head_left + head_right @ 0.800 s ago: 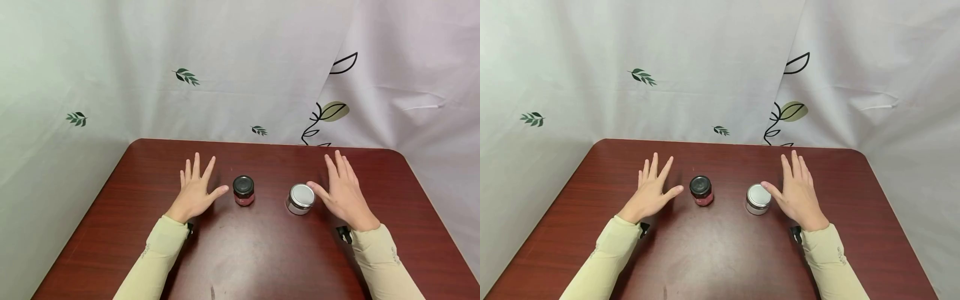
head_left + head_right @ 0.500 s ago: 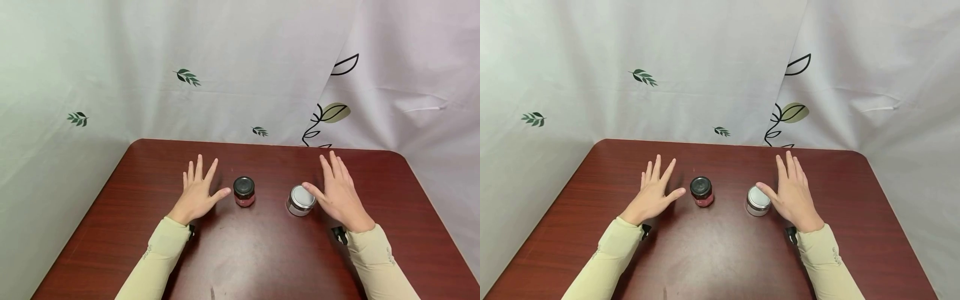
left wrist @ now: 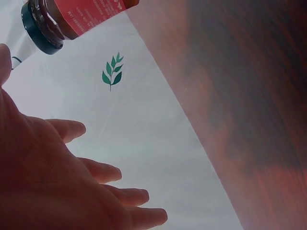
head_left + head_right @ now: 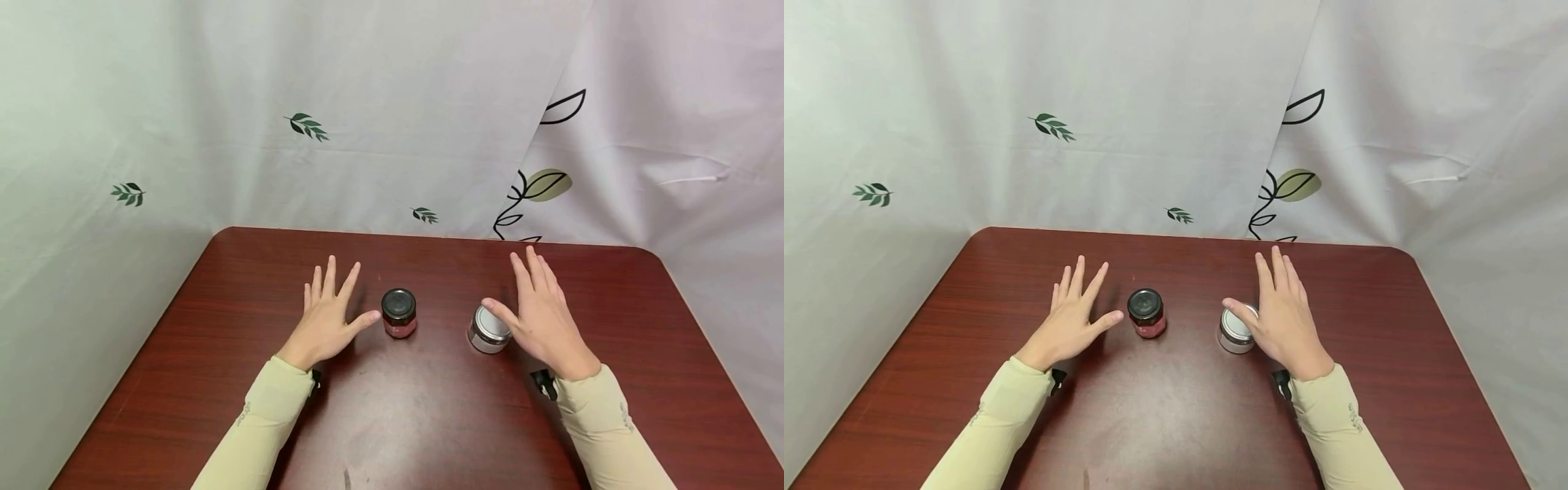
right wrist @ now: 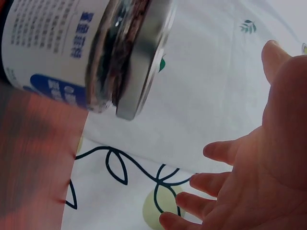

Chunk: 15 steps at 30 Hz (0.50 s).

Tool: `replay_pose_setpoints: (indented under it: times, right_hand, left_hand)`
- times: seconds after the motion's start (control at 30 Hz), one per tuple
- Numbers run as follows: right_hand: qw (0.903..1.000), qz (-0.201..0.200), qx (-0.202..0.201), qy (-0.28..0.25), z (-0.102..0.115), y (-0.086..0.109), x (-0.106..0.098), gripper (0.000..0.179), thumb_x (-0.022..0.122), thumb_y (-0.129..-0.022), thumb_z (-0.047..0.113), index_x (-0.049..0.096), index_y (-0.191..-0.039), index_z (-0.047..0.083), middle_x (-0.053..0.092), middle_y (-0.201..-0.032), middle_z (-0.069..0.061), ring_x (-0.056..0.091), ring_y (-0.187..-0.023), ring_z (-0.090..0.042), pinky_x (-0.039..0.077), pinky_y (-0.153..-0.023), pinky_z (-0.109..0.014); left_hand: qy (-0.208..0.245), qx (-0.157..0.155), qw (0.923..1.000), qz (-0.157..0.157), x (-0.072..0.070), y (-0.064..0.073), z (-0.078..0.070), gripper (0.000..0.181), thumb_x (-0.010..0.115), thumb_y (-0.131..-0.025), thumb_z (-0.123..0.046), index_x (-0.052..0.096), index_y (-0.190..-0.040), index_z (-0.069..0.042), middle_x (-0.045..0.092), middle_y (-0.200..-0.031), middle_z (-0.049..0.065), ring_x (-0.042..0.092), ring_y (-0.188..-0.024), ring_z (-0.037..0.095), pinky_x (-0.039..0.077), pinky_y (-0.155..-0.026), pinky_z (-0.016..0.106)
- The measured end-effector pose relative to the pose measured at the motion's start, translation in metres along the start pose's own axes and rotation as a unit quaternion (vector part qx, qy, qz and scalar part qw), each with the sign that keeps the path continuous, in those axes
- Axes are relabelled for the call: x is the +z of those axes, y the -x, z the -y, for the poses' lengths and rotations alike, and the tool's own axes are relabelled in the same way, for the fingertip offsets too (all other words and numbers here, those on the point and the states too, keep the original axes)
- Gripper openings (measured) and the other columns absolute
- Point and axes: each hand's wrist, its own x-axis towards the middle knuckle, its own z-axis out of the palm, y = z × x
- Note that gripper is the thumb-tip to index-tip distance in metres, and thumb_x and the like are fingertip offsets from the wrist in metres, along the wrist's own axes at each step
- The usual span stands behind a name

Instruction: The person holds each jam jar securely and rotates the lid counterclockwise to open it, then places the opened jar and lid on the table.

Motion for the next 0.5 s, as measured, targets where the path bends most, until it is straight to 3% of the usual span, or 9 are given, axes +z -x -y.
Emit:
replay_pose_setpoints:
  times: [0.5]
  right_hand:
    - [0.9999,0.005,0.0,-0.012,0.0094,-0.0014,0.0089,0.087,0.056,-0.083,0.058,0.024,-0.146,0.006,0.011,-0.152,-0.019,0.015,-0.135,-0.042,0.02,-0.101,-0.061]
  left_hand:
    - [0.006,0.014,0.9998,0.009,0.0054,0.002,0.0001,0.085,0.041,-0.082,-0.071,0.001,-0.147,-0.036,-0.011,-0.154,0.004,-0.009,-0.14,0.029,0.003,-0.106,0.06]
